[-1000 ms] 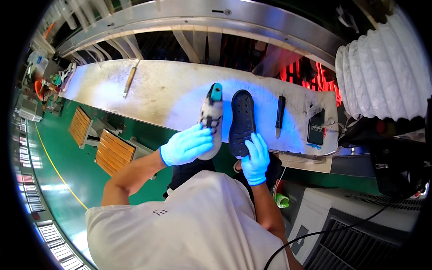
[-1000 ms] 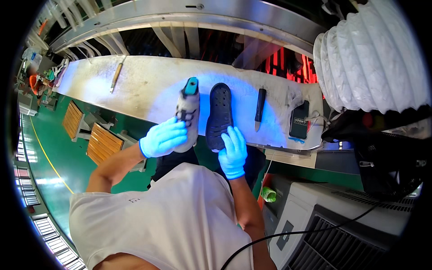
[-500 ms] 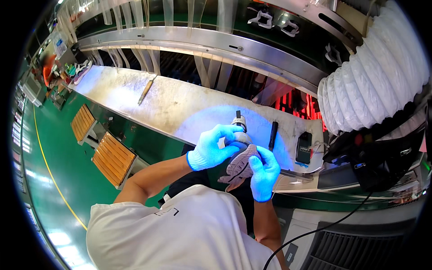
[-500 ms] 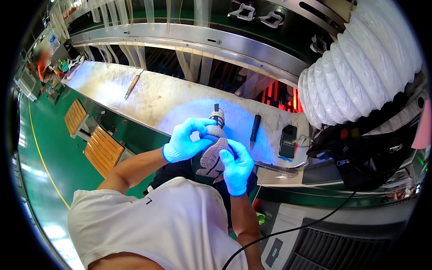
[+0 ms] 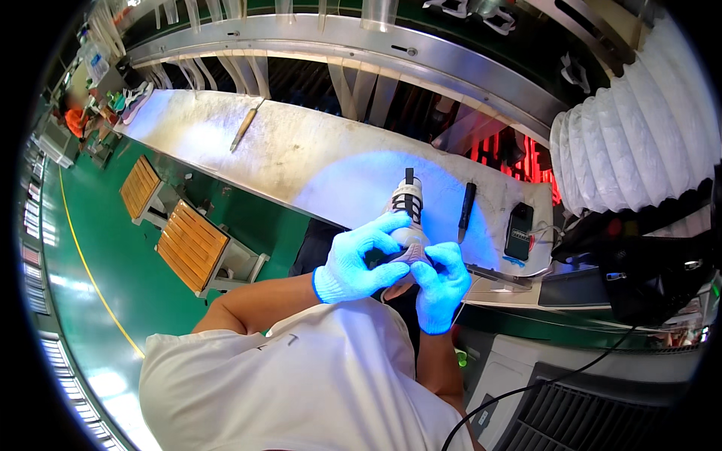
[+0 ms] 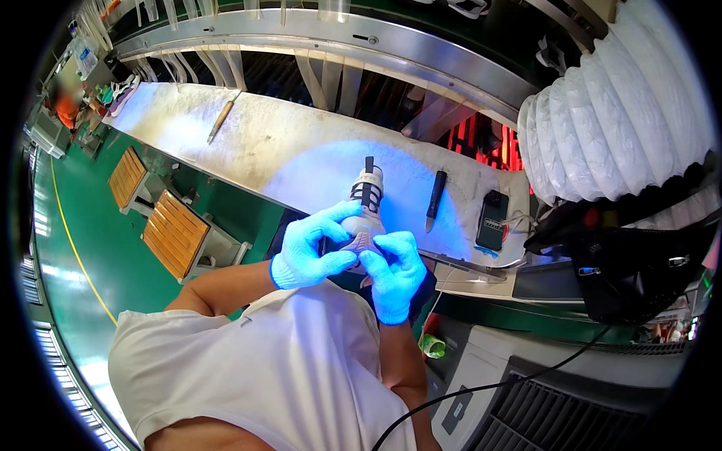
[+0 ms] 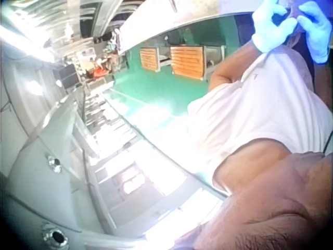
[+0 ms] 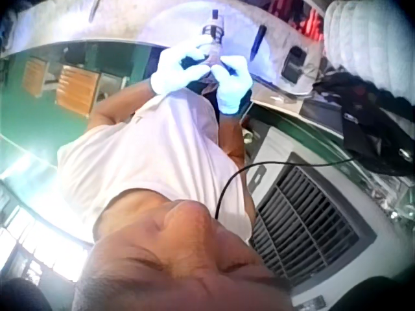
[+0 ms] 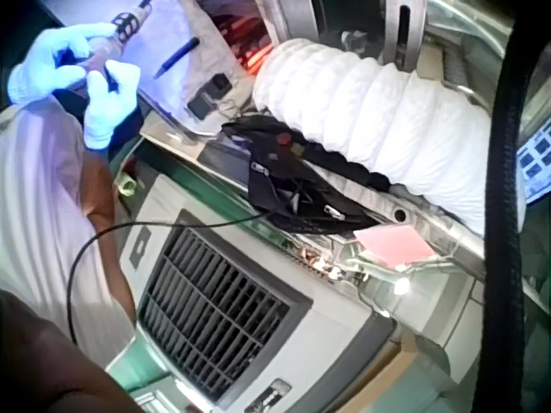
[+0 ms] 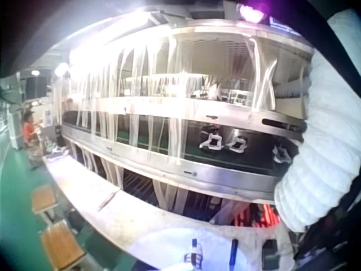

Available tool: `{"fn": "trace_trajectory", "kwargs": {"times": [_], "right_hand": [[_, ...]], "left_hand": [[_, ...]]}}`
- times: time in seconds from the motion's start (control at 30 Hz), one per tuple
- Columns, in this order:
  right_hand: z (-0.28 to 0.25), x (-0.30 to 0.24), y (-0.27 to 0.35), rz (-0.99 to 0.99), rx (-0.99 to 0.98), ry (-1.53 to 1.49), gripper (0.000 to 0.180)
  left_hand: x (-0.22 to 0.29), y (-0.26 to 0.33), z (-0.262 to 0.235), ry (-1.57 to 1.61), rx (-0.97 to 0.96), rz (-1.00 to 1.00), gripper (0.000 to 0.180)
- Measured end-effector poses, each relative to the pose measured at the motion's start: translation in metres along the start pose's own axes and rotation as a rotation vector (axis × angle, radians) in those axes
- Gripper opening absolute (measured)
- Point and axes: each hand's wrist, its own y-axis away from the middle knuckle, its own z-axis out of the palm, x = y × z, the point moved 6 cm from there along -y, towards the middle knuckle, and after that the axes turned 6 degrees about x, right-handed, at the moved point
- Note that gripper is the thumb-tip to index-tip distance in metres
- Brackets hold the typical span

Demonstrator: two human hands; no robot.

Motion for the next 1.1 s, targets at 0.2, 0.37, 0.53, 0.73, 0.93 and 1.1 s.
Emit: {"fn": "trace_trajectory", "kwargs": {"times": [0.2,0.37,0.53,0.73,0.93,1.1], "right_hand": [[0.013,-0.003,0.012,-0.182,-0.003,0.134,0.030],[0.017,-0.007,0.008,-0.195,0.033,0.172,0.028],[0.020,-0.014,0.000,-0.254,0.042,0.246,0.027],[0.020,-0.011,-0.004,-0.182,0.055,0.210,0.036],[0.022,-0.004,-0.003,0.085,0.119,0.020,0.071],[0.029,0.000,0.000,-0.023,0.017,0.166,0.073]], "left_hand": [[-0.001,0.006,-0.007,0.062,0.039,-0.069,0.032],[-0.007,0.003,-0.008,0.043,0.054,-0.123,0.031],[-0.012,-0.002,-0.006,0.056,0.071,-0.120,0.033],[-0.010,-0.013,-0.007,0.029,0.031,-0.088,0.036],[-0.012,-0.026,-0.019,-0.052,-0.049,-0.139,0.043],[-0.020,-0.035,-0.007,0.078,-0.333,-0.225,0.045]]}}
